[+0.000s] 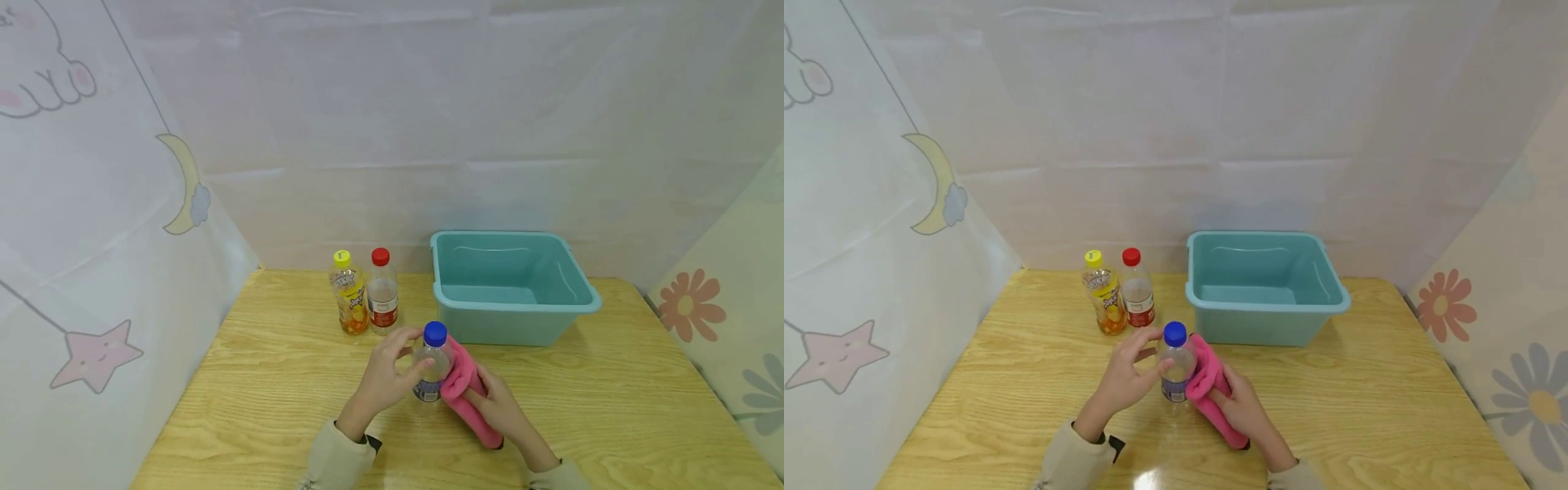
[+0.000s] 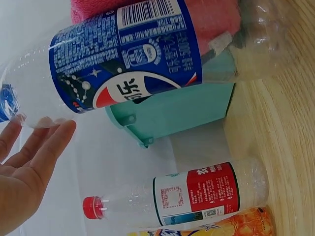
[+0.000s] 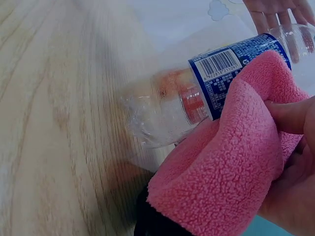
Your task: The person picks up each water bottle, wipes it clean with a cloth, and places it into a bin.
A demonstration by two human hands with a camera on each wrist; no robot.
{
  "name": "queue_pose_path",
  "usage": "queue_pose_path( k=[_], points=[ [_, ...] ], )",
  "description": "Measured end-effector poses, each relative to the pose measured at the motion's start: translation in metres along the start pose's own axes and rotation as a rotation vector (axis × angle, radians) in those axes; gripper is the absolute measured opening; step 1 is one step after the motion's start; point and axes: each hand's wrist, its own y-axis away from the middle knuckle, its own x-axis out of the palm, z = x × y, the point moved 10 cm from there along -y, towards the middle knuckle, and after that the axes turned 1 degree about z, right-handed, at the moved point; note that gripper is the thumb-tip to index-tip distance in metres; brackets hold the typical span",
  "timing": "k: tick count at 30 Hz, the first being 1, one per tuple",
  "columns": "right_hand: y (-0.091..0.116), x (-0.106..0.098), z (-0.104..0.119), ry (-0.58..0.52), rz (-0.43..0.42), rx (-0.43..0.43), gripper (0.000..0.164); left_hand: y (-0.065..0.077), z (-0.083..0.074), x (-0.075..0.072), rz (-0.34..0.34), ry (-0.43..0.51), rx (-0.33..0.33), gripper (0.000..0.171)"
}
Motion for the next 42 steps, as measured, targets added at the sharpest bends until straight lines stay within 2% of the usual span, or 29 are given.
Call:
queue_pose_path(
  k=[3,4,7,14,20,27,36,42],
  points=[
    [0.002,0.001,0.006,0.081,0.004,-0.054,0.045,0.001,0.003,0.002,0.004,0.027,-0.035,0.038],
    [0.003,0.002,0.009,0.103,0.006,-0.079,0.045,0.002,0.009,0.004,0.004,0.03,-0.04,0.04],
    [0.004,0.003,0.016,0.174,0.011,-0.136,0.045,0.002,0.011,0.006,0.01,0.018,-0.058,0.044],
    [0.006,0.007,0.02,0.276,0.027,-0.201,0.045,0.002,0.014,0.008,0.009,-0.021,-0.076,0.047],
    [0.008,0.0,0.022,0.275,-0.046,-0.181,0.045,0.003,0.01,0.005,-0.034,-0.026,-0.058,0.047],
    [0.01,-0.018,0.028,0.27,-0.153,-0.154,0.044,0.003,0.007,0.003,-0.068,-0.006,-0.059,0.048],
    [0.013,-0.036,0.05,0.251,-0.272,-0.254,0.045,0.004,0.01,0.0,-0.049,-0.038,-0.072,0.045],
    [0.016,-0.044,0.06,0.214,-0.318,-0.279,0.047,0.005,0.009,0.0,-0.05,-0.053,-0.039,0.046]
  ],
)
